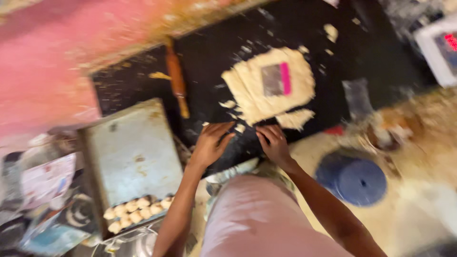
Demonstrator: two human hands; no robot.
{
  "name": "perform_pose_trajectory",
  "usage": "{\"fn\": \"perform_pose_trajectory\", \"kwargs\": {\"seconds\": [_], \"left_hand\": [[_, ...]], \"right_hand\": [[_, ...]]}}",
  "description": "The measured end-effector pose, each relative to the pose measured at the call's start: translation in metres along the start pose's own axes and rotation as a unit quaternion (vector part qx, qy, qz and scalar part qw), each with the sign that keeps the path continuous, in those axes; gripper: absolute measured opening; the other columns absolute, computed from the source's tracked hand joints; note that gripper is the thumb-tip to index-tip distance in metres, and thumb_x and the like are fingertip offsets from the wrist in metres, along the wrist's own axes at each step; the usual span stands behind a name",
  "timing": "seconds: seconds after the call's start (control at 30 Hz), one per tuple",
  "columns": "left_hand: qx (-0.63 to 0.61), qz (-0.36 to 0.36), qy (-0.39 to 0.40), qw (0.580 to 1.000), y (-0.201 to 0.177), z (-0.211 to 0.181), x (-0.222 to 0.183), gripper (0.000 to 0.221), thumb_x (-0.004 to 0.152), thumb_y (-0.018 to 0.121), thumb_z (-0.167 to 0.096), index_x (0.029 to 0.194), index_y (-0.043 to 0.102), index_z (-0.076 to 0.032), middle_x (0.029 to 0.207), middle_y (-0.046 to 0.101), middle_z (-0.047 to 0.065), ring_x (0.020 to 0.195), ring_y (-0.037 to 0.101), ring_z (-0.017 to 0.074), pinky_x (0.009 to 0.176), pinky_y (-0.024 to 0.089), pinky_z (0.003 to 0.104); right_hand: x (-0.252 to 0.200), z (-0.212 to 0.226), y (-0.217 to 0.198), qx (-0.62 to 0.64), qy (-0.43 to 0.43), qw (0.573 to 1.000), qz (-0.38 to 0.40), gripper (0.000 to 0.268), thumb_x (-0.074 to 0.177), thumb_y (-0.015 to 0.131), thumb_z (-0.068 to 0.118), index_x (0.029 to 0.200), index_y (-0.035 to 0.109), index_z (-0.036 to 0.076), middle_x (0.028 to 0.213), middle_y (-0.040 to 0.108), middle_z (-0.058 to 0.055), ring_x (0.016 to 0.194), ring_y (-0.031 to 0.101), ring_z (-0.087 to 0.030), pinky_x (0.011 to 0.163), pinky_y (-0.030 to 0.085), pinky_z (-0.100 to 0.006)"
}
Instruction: The person shapes dough by hand, pulling small pieces from a larger mass, rolling them into balls, and placing them onto a metal tray.
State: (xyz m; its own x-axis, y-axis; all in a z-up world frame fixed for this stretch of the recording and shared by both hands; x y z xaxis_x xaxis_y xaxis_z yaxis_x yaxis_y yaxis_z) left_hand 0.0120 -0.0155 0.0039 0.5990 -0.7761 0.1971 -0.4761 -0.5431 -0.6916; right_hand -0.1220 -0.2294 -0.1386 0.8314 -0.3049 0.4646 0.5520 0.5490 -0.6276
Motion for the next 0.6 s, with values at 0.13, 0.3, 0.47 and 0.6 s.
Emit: {"fn": "perform_pose_trajectory", "kwargs": {"seconds": [0.13, 0.3, 0.47, 0.6], "left_hand": [[-0.137, -0.086, -0.076, 0.984, 0.026, 0.001, -0.042, 0.029, 0.097, 0.070, -0.013, 0.123, 0.070, -0.001, 0.123, 0.073, 0.018, 0.113, 0.071, 0.0292, 0.096, 0.054, 0.035], [-0.114, -0.154, -0.178, 0.965, 0.023, 0.007, -0.062, 0.028, 0.101, 0.066, -0.010, 0.126, 0.068, 0.000, 0.120, 0.073, 0.016, 0.110, 0.071, 0.0271, 0.096, 0.053, 0.034], [-0.198, -0.109, -0.136, 0.965, 0.058, -0.027, -0.028, 0.029, 0.098, 0.069, -0.012, 0.125, 0.068, -0.001, 0.123, 0.072, 0.017, 0.112, 0.071, 0.0280, 0.097, 0.053, 0.034], [-0.033, -0.166, 0.010, 0.986, 0.074, -0.061, 0.005, 0.049, 0.087, 0.077, -0.010, 0.129, 0.063, 0.010, 0.131, 0.064, 0.030, 0.119, 0.062, 0.0397, 0.099, 0.050, 0.038]], "right_hand": [[-0.006, -0.002, -0.065, 0.011, 0.138, 0.990, -0.013, 0.022, 0.096, 0.073, 0.009, 0.118, 0.072, 0.006, 0.114, 0.071, -0.014, 0.103, 0.067, -0.031, 0.083, 0.056, -0.040], [0.017, -0.013, -0.110, -0.168, 0.015, 0.985, 0.034, 0.038, 0.089, 0.073, 0.007, 0.126, 0.070, 0.000, 0.128, 0.066, -0.016, 0.125, 0.057, -0.037, 0.106, 0.045, -0.047], [0.058, -0.013, -0.101, -0.181, -0.085, 0.979, 0.049, 0.026, 0.085, 0.073, 0.005, 0.111, 0.074, 0.011, 0.127, 0.070, -0.008, 0.127, 0.058, -0.031, 0.107, 0.037, -0.051], [0.076, 0.011, -0.096, 0.182, 0.066, 0.966, 0.169, 0.024, 0.098, 0.068, 0.002, 0.122, 0.071, 0.009, 0.124, 0.073, -0.005, 0.116, 0.072, -0.025, 0.099, 0.056, -0.035]]}}
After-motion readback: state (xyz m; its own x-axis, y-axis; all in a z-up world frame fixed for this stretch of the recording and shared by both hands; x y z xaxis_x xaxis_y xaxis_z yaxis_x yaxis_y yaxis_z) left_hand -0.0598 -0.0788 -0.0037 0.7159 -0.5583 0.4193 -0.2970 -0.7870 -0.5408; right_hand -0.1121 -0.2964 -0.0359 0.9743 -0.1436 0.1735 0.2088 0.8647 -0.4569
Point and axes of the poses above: each hand's wrist, its own x-axis towards the middle knuckle, its own y-axis out of the palm, z = x × y, the point moved 2 cm from there along x, towards the middle knuckle
